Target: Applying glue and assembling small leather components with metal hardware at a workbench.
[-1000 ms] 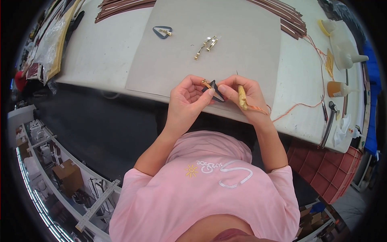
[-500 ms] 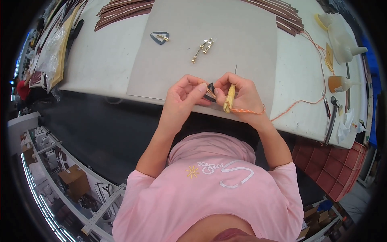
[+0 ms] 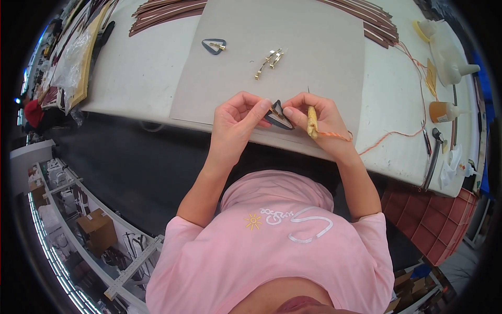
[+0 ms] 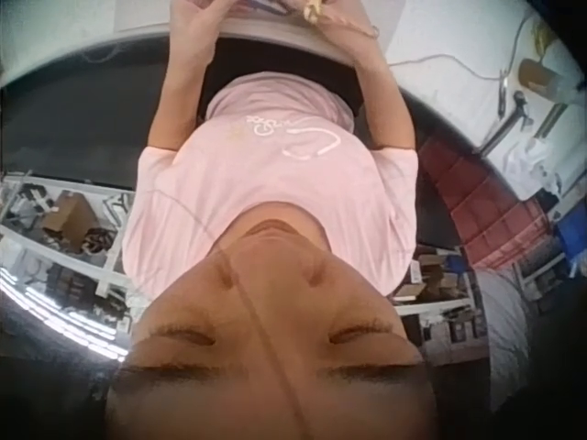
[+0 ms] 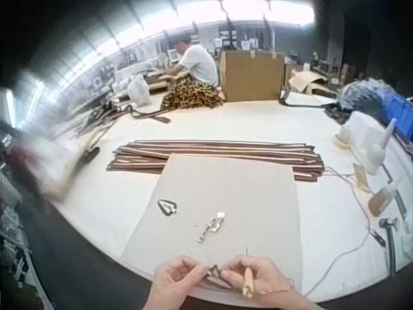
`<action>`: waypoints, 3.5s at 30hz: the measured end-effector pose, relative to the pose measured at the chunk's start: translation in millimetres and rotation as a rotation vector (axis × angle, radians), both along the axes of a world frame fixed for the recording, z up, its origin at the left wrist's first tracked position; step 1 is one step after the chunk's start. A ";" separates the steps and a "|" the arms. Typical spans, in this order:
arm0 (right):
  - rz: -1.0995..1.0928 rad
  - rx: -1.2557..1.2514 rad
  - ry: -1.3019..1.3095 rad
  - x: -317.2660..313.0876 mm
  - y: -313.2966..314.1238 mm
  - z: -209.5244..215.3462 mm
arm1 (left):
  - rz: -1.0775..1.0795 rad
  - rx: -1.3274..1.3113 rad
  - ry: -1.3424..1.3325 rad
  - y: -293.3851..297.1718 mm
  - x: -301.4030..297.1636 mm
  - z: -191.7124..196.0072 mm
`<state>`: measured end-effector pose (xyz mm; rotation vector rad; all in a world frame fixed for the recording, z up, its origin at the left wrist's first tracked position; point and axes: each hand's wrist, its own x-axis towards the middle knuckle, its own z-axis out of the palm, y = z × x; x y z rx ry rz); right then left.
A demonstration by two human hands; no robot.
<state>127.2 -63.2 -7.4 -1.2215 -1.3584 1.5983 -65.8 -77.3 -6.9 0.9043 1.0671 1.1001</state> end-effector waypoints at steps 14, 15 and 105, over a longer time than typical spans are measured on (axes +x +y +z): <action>0.084 -0.177 0.207 7.3 3.6 6.1 | 0.001 0.080 0.040 -2.3 -0.1 9.2; 0.081 -0.177 0.208 7.1 3.7 5.7 | -0.016 0.094 0.055 -2.6 -0.1 9.6; -0.243 0.145 0.086 -5.4 -14.4 -2.9 | -0.024 0.058 -0.057 -4.4 21.4 5.6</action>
